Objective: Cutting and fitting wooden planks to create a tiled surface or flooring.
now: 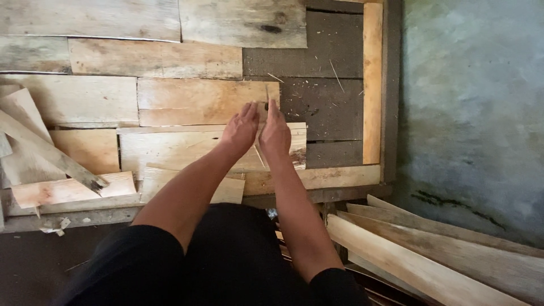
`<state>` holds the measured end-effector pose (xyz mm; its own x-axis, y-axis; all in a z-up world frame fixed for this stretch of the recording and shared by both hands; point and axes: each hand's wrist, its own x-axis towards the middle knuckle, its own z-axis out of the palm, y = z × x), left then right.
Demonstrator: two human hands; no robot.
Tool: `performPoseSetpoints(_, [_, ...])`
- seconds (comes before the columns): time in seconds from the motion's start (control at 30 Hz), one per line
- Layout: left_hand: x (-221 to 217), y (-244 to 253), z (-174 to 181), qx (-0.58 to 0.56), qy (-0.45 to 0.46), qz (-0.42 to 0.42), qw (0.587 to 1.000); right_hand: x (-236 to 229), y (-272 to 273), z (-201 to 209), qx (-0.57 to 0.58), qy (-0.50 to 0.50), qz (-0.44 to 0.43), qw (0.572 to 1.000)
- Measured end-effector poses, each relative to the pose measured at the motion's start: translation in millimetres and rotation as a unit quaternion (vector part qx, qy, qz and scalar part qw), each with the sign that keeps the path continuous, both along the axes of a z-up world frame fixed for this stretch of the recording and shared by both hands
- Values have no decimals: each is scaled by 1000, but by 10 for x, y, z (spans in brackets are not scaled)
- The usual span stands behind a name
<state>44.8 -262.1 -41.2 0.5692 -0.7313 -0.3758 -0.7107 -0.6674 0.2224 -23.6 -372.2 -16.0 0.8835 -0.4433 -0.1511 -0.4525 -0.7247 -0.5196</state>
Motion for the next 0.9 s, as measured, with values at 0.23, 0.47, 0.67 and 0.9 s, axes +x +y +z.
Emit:
performPoseSetpoints(0.23, [68, -33, 389, 46, -16, -32, 998, 175, 12, 158, -2, 47, -14, 999])
performPoseSetpoints(0.47, [115, 55, 111, -26, -12, -31, 999, 177, 5, 157, -42, 29, 7, 999])
performPoseSetpoints(0.67, [88, 66, 115, -4, -45, -68, 997, 323, -16, 260, -27, 116, -12, 993])
performPoseSetpoints(0.9, [102, 63, 236, 51, -30, -94, 994, 439, -69, 594, -30, 155, 17, 987])
